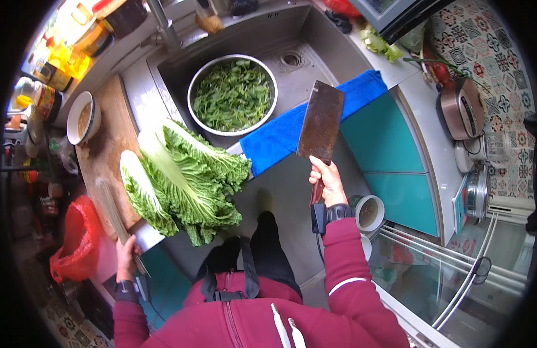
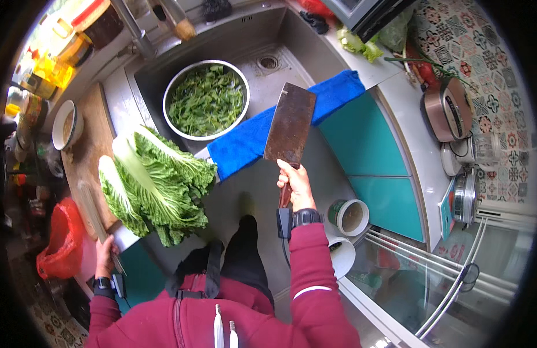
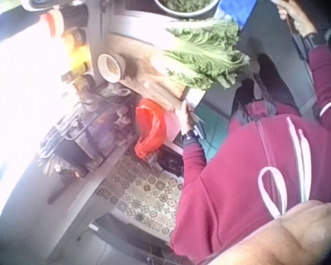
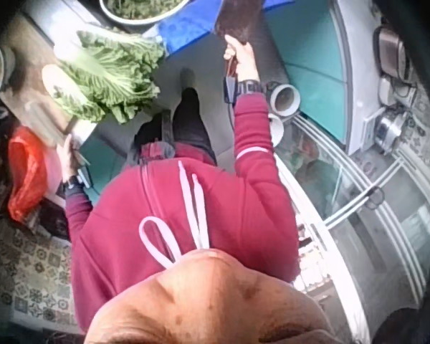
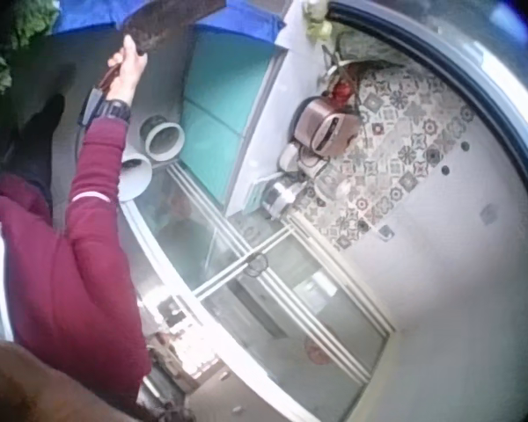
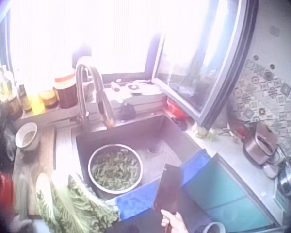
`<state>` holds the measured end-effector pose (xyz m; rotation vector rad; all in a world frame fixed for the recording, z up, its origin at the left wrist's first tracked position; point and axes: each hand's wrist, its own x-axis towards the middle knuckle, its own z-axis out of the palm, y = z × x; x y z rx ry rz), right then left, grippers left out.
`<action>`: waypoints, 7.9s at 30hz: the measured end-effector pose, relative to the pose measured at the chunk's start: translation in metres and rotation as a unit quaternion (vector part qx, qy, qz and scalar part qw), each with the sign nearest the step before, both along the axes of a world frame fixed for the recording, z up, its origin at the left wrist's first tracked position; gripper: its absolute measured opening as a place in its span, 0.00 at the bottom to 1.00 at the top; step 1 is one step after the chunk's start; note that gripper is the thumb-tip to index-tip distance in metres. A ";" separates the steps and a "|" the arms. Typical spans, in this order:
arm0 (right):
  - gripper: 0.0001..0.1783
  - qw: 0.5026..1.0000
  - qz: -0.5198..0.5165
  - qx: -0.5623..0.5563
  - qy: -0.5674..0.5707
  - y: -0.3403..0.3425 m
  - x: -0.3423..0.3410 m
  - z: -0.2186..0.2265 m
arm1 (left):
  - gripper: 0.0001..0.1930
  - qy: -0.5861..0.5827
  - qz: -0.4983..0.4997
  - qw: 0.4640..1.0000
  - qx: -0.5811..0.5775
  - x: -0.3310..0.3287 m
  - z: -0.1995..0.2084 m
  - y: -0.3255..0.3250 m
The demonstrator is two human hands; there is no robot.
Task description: The person unpacks a bundle of dried noodles from a red plastic bag and places them into a metal bowl. They then fill a wok with water from the tap, place it on the stove, and cover it with a lid. Finally, they wash leafy greens in a colander under running water.
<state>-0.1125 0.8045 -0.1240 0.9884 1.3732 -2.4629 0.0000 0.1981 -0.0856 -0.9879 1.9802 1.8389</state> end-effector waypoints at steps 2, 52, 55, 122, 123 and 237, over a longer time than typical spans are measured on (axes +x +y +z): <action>0.11 1.000 0.001 0.002 -0.014 0.008 0.045 -0.004 | 0.10 -0.006 0.000 1.000 -0.002 0.000 0.001 -0.001; 0.05 0.955 0.116 0.148 0.231 -0.026 0.037 0.163 | 0.10 -0.055 0.052 0.996 -0.055 -0.004 0.026 0.029; 0.09 0.934 0.124 0.237 0.237 -0.070 0.022 0.178 | 0.11 0.023 0.091 0.985 0.143 -0.008 0.022 0.037; 0.13 0.763 0.366 0.443 0.297 -0.490 0.008 0.134 | 0.14 0.046 0.171 0.910 0.376 0.041 -0.025 0.126; 0.14 0.729 0.410 0.477 0.271 -0.493 0.007 0.121 | 0.16 0.063 0.183 0.915 0.354 0.041 -0.026 0.128; 0.23 0.705 -0.033 0.708 0.013 -0.099 0.159 0.184 | 0.18 0.048 0.123 0.978 0.161 -0.013 -0.019 0.064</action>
